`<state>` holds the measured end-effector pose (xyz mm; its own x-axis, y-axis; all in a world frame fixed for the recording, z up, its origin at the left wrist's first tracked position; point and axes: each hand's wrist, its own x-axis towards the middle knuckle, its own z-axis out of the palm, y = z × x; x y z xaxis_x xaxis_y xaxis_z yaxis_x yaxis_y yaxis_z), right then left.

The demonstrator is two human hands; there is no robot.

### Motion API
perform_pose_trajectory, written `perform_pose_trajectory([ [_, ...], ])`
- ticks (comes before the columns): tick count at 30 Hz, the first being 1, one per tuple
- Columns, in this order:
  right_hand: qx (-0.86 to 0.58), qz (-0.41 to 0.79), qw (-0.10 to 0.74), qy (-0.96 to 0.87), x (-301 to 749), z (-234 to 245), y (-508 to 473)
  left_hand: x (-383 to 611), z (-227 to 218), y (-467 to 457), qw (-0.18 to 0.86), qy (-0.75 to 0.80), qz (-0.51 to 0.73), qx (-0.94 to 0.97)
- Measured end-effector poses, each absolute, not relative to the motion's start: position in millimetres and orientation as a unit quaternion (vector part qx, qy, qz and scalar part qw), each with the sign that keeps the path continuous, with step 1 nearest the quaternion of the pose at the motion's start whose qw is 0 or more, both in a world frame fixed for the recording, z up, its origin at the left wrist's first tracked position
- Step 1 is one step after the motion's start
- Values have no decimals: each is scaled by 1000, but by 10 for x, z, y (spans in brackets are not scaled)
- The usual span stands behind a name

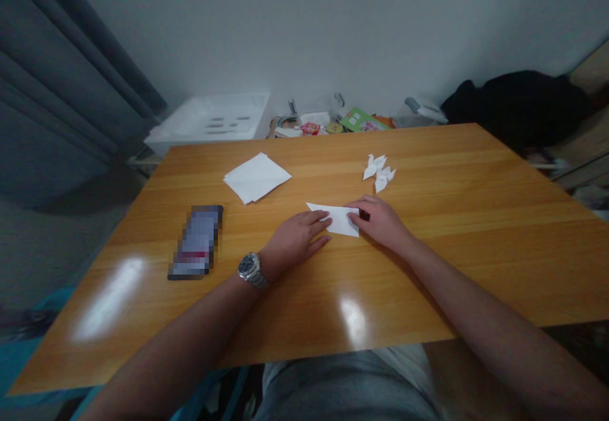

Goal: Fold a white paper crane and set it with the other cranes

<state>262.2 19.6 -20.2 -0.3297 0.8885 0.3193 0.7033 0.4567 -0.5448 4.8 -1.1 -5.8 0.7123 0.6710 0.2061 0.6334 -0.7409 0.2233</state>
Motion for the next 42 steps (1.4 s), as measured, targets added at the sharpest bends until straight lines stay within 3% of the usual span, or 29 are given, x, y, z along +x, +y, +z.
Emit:
perform_pose_trajectory([
  [9, -469, 116, 323, -814, 2651, -228, 195, 38, -73, -38, 67, 351, 114, 927],
  [17, -384, 200, 323, -841, 2705, -116, 134, 71, -62, -30, 69, 367, 153, 915],
  [24, -353, 276, 286, -847, 2703, -51, 30, 81, -66, -5, 80, 381, 176, 904],
  [35, -326, 293, 233, -868, 2755, 8, 39, 90, -59, -16, 72, 380, 179, 905],
  [42, -382, 294, 238, -843, 2752, -10, 23, 78, -71, -10, 63, 370, 177, 910],
])
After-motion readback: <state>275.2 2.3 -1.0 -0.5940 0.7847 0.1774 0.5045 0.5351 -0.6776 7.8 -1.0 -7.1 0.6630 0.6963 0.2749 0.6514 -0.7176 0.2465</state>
